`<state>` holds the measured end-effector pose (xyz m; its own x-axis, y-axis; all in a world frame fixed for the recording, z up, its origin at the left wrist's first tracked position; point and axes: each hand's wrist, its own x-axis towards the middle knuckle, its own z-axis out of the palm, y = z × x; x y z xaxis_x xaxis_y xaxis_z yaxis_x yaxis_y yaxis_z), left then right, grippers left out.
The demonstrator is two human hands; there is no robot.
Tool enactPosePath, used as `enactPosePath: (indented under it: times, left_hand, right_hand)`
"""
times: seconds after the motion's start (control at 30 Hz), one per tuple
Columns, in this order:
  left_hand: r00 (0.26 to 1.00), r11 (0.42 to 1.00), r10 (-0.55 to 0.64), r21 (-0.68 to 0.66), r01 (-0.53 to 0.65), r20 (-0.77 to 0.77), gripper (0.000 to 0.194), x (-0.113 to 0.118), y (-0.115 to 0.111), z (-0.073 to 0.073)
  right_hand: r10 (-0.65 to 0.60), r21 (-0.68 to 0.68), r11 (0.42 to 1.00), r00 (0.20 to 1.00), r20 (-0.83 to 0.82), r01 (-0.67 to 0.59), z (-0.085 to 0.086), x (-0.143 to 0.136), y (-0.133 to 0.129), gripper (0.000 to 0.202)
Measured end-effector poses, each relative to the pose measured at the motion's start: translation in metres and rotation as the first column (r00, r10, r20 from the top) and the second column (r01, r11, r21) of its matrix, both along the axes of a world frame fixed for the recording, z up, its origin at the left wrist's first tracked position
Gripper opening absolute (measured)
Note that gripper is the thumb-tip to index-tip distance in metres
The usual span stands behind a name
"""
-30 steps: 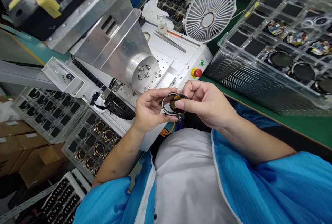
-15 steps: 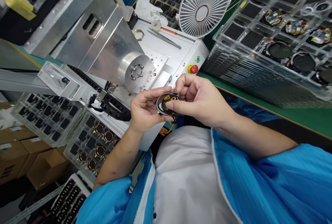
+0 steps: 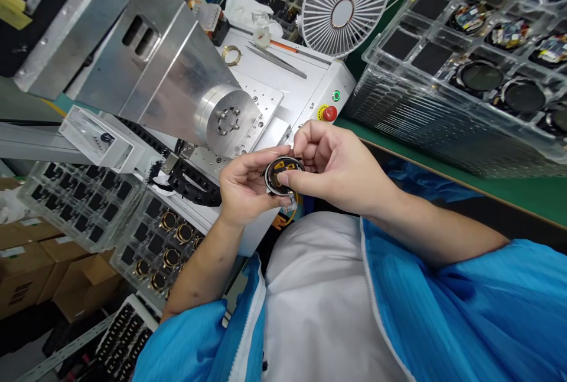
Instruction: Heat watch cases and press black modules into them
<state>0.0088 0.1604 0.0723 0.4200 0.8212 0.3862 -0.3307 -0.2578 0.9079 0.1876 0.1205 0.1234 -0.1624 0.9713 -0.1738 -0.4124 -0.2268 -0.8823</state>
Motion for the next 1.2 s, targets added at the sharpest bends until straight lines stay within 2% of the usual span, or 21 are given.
enactPosePath:
  times: [0.2,0.43,0.67,1.2]
  left_hand:
    - [1.0,1.0,0.028,-0.012,-0.029,-0.013,0.064,-0.0007,-0.0003,-0.0008]
    - [1.0,1.0,-0.01,0.006,0.01,-0.007,0.062,-0.0024,-0.0005,-0.0031]
    - [0.999,0.996,0.01,-0.083,-0.013,-0.03,0.061,-0.0041,-0.0043,-0.0042]
    - [0.992,0.984,0.081,-0.151,-0.094,-0.094,0.066,-0.0036,-0.0053,-0.0053]
  right_hand:
    - [-0.023,0.037,0.999,0.999,0.024,0.023,-0.001,-0.0013,-0.0002,0.037]
    - [-0.026,0.049,0.999,0.999,0.034,0.024,-0.0003,-0.0015,0.0002,0.035]
    - [-0.032,0.074,0.997,0.999,-0.01,0.032,-0.0027,-0.0025,0.0011,0.035]
    - [-0.034,0.04,0.999,0.999,0.027,0.033,-0.0034,-0.0023,0.001,0.04]
